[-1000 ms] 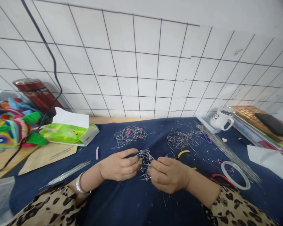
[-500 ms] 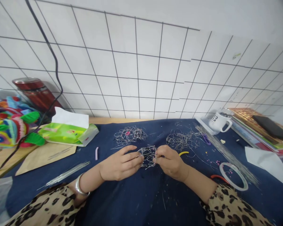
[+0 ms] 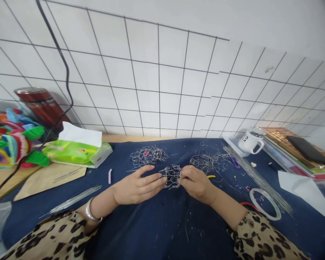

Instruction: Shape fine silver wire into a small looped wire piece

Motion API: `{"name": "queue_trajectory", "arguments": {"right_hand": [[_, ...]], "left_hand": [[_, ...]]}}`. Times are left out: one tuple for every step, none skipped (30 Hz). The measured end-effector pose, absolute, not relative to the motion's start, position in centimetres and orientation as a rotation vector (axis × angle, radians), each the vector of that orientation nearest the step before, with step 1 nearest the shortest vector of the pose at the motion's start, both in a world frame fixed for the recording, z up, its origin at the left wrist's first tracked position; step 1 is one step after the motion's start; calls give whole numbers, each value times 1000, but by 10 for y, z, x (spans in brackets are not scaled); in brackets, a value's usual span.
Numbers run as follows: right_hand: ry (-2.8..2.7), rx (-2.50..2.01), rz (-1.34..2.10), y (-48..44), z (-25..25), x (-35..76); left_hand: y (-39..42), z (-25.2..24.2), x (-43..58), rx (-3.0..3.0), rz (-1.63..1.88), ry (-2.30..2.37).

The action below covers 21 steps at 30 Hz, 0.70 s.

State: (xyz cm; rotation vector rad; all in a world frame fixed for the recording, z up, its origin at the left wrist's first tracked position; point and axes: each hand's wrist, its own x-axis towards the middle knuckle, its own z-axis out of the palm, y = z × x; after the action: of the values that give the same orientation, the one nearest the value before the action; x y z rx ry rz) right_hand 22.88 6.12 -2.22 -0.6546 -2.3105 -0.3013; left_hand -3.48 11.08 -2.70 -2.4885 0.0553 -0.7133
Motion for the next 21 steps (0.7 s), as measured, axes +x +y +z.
{"name": "queue_trajectory", "arguments": {"right_hand": [[-2318, -660, -305, 62, -22, 230], [-2325, -667, -310, 62, -22, 230], [-2331, -673, -315, 62, -22, 231], [-2337, -680, -316, 62, -23, 231], [-2341, -685, -310, 62, -23, 231], [-2337, -692, -293, 62, -24, 230], [-2321, -704, -258, 62, -25, 229], [-2286, -723, -205, 61, -26, 227], [-2235, -750, -130, 61, -27, 225], [-2171, -784, -36, 60, -27, 222], [-2098, -827, 74, 59, -27, 219], [-2022, -879, 198, 59, -27, 217], [-1947, -936, 330, 59, -26, 215], [-1868, -993, 469, 59, -25, 213], [-1785, -1049, 613, 59, -24, 211], [-1693, -1094, 765, 59, -23, 210], [-1596, -1127, 920, 59, -21, 210], [-1494, -1147, 1069, 58, -20, 209], [-1395, -1156, 1201, 58, -19, 208], [-1302, -1158, 1308, 57, -18, 207], [-1224, -1157, 1391, 57, -17, 206]], "left_hand": [[111, -26, -35, -2496, -702, 56], [112, -25, -35, -2503, -705, 58], [112, -25, -35, -2511, -715, 60], [112, -25, -35, -2520, -724, 63], [112, -26, -35, -2531, -727, 65], [113, -27, -35, -2545, -734, 57], [113, -28, -35, -2562, -744, 39], [112, -30, -33, -2586, -763, 11], [112, -32, -32, -2619, -797, -28], [111, -33, -30, -2664, -850, -82], [109, -34, -27, -2724, -921, -154], [108, -34, -24, -2803, -1000, -247], [106, -33, -21, -2897, -1084, -359], [104, -32, -18, -2996, -1172, -482], [102, -31, -15, -3099, -1248, -600], [100, -31, -12, -3206, -1309, -696], [98, -30, -10, -3316, -1352, -765], [97, -30, -9, -3415, -1395, -811], [95, -31, -7, -3493, -1454, -848], [94, -33, -6, -3547, -1527, -885], [93, -35, -5, -3571, -1612, -923]]}}
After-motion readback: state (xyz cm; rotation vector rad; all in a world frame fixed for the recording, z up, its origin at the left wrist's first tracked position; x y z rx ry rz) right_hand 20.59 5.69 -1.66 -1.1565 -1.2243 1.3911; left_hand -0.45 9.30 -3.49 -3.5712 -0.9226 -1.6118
